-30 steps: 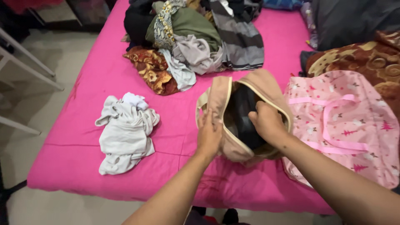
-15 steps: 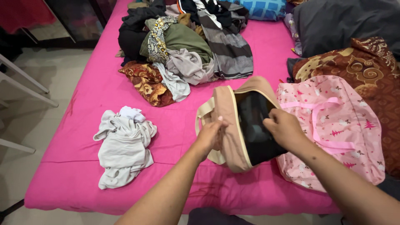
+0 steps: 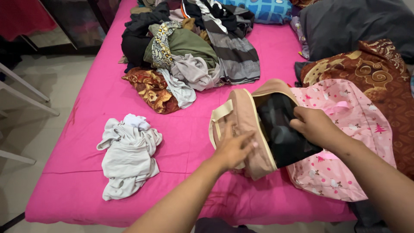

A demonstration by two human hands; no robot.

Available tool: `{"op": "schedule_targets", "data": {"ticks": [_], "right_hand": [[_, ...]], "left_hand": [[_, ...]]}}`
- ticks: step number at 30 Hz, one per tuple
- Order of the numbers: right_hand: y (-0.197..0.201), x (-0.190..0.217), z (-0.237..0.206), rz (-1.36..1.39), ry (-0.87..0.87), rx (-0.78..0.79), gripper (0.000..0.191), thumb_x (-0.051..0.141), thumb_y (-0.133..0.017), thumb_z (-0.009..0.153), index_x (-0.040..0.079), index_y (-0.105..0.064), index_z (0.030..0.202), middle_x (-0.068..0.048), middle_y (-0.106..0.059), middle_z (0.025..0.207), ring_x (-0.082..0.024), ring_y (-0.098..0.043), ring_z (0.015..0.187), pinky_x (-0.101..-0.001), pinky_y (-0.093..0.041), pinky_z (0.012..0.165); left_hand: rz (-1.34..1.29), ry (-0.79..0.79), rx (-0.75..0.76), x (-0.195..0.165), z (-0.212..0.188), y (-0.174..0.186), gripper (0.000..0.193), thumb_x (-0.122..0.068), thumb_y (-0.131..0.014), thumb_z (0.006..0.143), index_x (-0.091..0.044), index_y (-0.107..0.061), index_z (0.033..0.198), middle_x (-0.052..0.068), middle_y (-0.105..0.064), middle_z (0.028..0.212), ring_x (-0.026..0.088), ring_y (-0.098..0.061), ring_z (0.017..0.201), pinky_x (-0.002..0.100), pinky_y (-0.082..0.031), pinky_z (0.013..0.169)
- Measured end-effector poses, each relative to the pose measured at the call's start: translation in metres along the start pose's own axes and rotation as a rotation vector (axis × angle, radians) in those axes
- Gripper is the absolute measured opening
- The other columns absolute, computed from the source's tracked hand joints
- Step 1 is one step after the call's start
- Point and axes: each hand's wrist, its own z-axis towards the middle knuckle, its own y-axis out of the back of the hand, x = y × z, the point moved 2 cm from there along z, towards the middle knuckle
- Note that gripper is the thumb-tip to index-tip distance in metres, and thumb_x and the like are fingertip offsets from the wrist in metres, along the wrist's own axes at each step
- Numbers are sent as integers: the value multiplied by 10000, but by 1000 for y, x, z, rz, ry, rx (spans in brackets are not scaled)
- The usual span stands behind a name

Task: The person opens two bags on a bed, pulls a keyboard out of one bag and carries it to a desk, untangles a clothes hanger, then removes a black mesh pouch from a bag and places it on a small shelf next to the desk.

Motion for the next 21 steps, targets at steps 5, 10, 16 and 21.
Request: {"op": "schedule_targets", "data": {"ticks": [5, 10, 16, 21], "right_hand": [[3, -10, 5, 54, -13, -47, 248, 214, -650, 862, 4, -669, 992, -244, -685, 821, -368, -697, 766, -447, -528, 720], [11, -17, 8, 105, 29, -29, 201, 194, -644, 861, 11, -677, 937, -177, -660, 766, -268, -661, 702, -387, -507, 681], [24, -6, -7, 641, -179, 263, 278, 176, -581, 977, 10, -564, 754, 34, -473, 683, -79, -428, 620, -290, -367, 537], [20, 44, -26, 696, -83, 236, 151, 129, -627, 924, 43, -626, 800, 66, -514, 711, -36, -469, 639, -238, -390, 548]], "left_hand": [[94, -111, 236, -37, -12, 2, 502, -557, -505, 921, -356, -641, 1361, 184, -100, 1712, 426, -433, 1380, 498, -342, 1127], [155, 23, 292, -19, -9, -21, 564, -601, -386, 1011, -269, -658, 1378, 154, -375, 1616, 387, -441, 1419, 490, -353, 1151], [-847, 417, 278, 6, 16, -15, 891, -784, -343, 907, -124, -509, 1483, 94, -552, 1509, 266, -479, 1423, 473, -365, 1139], [-1305, 517, 283, -14, 2, 17, 912, -780, -434, 853, -165, -467, 1525, 66, -566, 1463, 285, -453, 1390, 488, -320, 1113]]}}
